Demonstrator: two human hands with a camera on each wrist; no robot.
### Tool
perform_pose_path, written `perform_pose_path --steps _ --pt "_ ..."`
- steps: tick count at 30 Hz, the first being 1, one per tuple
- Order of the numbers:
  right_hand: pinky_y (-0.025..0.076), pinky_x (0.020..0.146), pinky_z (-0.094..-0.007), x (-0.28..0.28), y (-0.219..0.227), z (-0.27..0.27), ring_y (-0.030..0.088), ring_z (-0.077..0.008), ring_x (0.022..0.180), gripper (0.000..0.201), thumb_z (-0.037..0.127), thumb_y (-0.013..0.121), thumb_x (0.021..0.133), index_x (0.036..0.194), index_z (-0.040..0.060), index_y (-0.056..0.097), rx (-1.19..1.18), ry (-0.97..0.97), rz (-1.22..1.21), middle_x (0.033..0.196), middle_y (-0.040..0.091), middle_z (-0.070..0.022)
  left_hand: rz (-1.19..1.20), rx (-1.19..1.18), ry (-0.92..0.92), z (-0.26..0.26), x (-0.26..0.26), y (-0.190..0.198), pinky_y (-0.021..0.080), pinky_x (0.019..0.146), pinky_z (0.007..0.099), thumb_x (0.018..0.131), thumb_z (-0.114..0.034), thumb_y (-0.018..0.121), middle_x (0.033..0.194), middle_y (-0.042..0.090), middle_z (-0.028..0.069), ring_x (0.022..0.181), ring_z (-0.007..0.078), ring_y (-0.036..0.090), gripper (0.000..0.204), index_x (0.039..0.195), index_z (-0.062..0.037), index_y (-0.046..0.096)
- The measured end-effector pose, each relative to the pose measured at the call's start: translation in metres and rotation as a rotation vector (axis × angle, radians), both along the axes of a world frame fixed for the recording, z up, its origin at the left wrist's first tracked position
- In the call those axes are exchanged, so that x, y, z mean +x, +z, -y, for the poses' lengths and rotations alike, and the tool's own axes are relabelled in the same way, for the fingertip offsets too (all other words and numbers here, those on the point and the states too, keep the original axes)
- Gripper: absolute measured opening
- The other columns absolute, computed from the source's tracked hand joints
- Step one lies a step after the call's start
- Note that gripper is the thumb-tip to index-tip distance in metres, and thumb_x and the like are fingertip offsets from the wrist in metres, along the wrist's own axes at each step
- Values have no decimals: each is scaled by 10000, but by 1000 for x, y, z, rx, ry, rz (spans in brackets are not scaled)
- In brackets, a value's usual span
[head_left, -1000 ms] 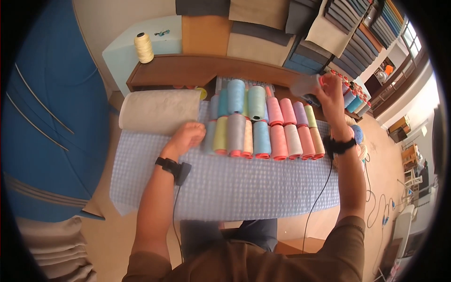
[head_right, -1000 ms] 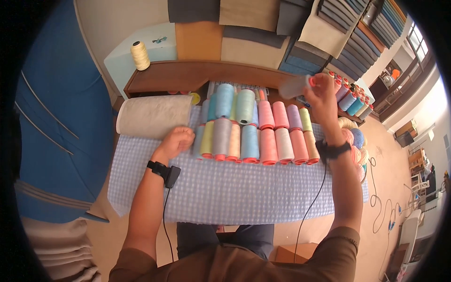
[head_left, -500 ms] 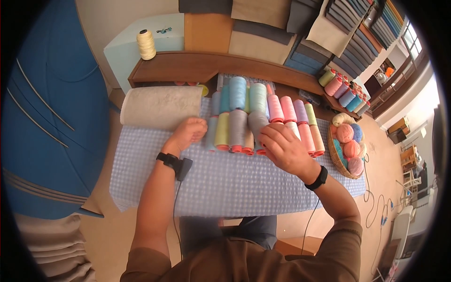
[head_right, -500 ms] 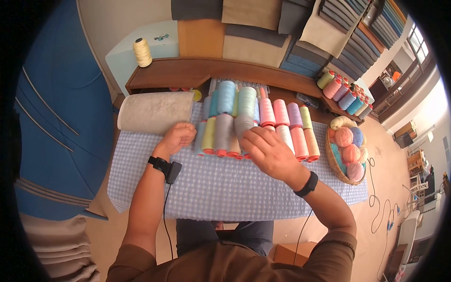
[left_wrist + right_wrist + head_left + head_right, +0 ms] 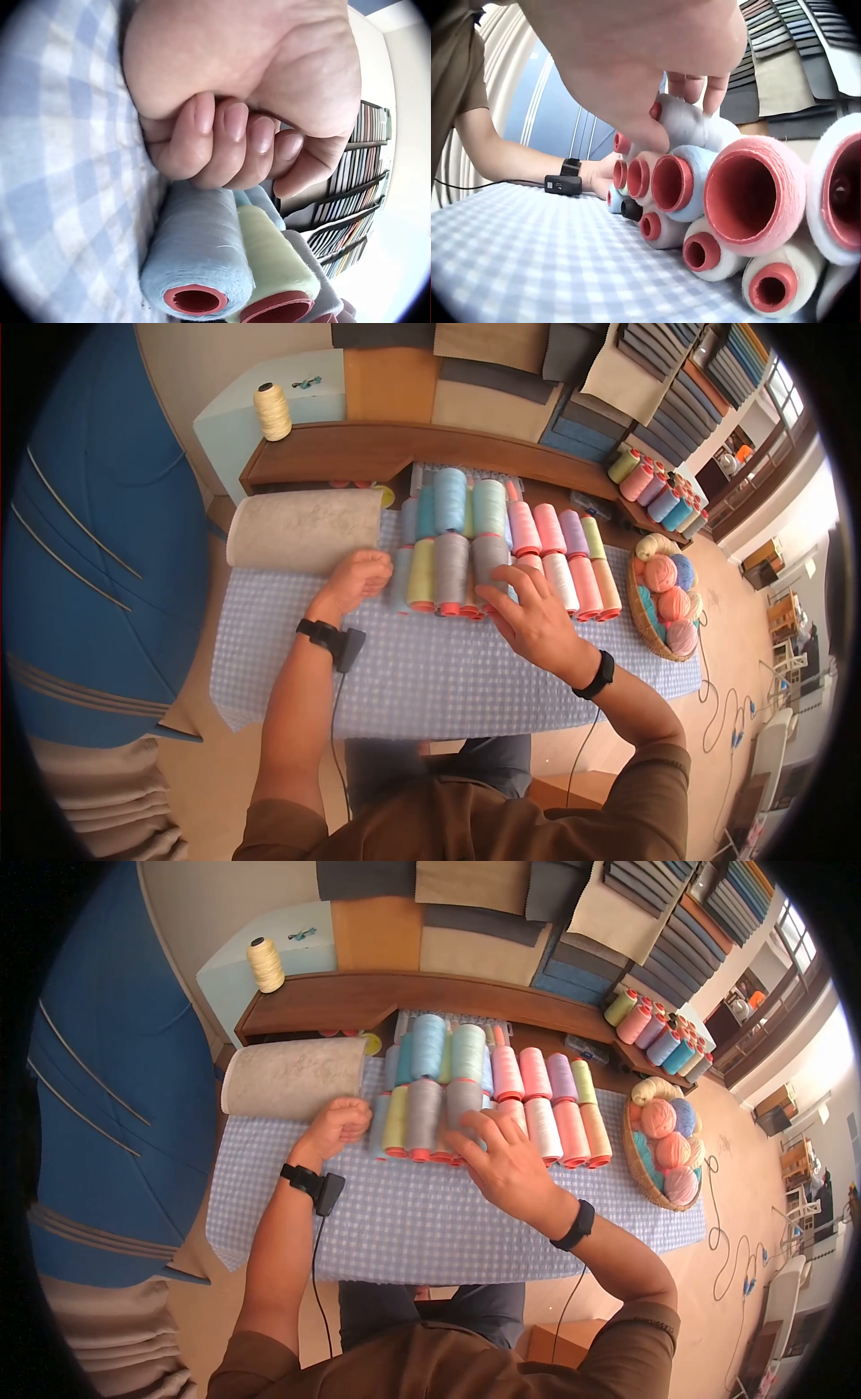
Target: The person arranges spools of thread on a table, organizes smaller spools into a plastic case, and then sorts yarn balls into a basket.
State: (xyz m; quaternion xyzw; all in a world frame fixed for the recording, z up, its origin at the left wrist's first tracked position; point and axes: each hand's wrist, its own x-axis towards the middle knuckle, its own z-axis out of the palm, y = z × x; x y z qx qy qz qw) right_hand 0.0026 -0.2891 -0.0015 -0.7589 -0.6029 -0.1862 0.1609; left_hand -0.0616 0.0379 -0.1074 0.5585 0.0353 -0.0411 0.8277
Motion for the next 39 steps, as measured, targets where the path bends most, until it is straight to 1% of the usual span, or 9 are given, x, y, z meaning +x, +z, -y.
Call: perform_pose_path --steps 12,15,17,21,23,26,32,36,39 --pt "503 999 -475 15 20 14 569 -362 1178 515 64 805 750 1233 81 628 126 -29 -135 1293 563 -137 37 -7 -30 -1 -1 -1 190 492 250 905 -92 577 631 333 -86 532 39 277 339 676 -184 344" --pt "510 957 -455 85 44 38 593 -348 1123 497 136 849 736 1179 31 650 311 -231 32 1156 631 -146 26 -3 -22 2 -2 4 188 489 250 900 -82 577 627 334 -86 526 39 271 335 674 -182 352" --pt "535 919 -457 154 45 61 656 -388 1010 320 120 765 834 1110 -11 671 393 -517 -230 1095 671 -201 24 -2 -26 1 -2 3 189 488 250 898 -80 578 627 336 -85 523 40 269 334 671 -181 354" --pt "504 1028 -472 291 42 116 617 -442 1185 396 222 726 849 1162 -17 679 388 -921 -24 1267 626 -299 30 -17 -38 -3 0 -3 193 488 249 896 -81 579 627 339 -82 522 42 270 327 669 -175 363" --pt "482 1063 -476 301 49 135 593 -448 1223 428 205 712 846 1213 -9 655 -14 -903 277 1331 589 -299 28 -15 -38 -3 0 -3 194 489 249 897 -86 579 626 341 -82 525 43 272 322 669 -172 369" --pt "455 1103 -481 370 24 164 556 -449 1282 530 186 703 837 1328 20 594 87 -957 196 1407 543 -286 31 -8 -33 -3 0 -2 194 490 252 900 -95 579 625 344 -80 529 44 276 316 668 -168 377" --pt "509 1008 -486 370 33 153 588 -447 1233 421 199 689 863 1216 -12 598 234 -1014 34 1341 596 -290 16 -12 -25 -2 -1 -3 194 493 255 909 -115 579 623 344 -78 532 46 276 322 667 -166 373" --pt "551 884 -511 353 29 136 681 -435 1034 302 222 664 931 1112 -5 582 247 -1086 37 1136 697 -250 26 0 -35 -2 -1 -3 195 494 256 910 -128 586 621 338 -79 533 48 272 332 668 -169 363" --pt "571 828 -482 312 42 99 712 -413 951 350 232 708 934 1158 0 574 391 -932 36 1046 722 -215 34 0 -33 -2 0 -3 196 494 257 909 -129 588 620 333 -78 533 49 270 336 668 -171 357"
